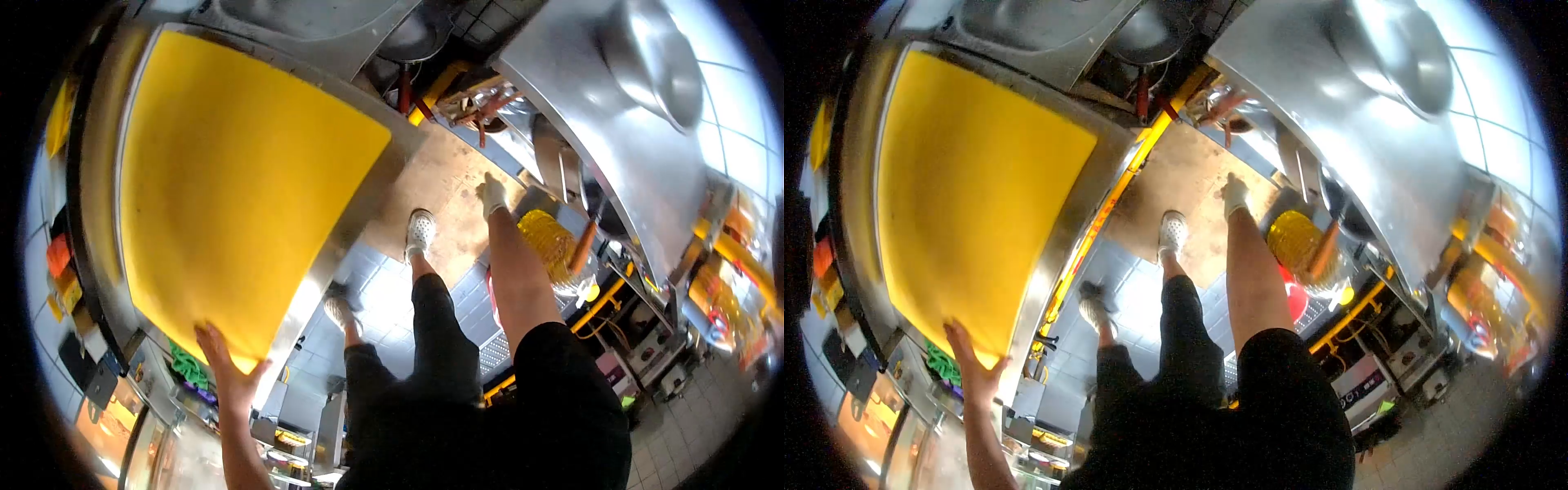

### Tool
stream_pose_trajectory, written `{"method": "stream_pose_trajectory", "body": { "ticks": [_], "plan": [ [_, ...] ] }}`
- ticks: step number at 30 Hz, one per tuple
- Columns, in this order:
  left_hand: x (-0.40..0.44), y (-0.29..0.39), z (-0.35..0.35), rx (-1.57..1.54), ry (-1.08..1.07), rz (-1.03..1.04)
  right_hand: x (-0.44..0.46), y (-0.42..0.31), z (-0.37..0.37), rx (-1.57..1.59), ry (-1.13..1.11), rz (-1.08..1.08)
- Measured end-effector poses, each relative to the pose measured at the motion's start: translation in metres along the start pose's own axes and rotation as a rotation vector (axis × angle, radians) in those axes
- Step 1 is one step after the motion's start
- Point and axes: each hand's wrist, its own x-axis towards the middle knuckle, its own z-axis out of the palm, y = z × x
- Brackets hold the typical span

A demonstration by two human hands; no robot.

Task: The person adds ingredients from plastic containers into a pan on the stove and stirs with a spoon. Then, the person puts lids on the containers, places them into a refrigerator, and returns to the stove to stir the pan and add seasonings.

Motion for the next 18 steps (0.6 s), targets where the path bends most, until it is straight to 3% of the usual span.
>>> {"method": "stream_pose_trajectory", "body": {
  "ticks": [4, 9, 18],
  "plan": [
    [0.004, 0.007, -0.001, -0.008, -0.028, -0.076, 0.073, -0.048, 0.023, 0.019, 0.14, -0.066],
    [0.009, -0.001, 0.003, -0.019, -0.033, 0.005, 0.13, -0.092, 0.047, 0.141, 0.246, -0.058],
    [0.008, -0.006, 0.004, -0.077, -0.053, -0.064, 0.091, -0.109, 0.046, 0.219, 0.375, -0.088]
  ]
}}
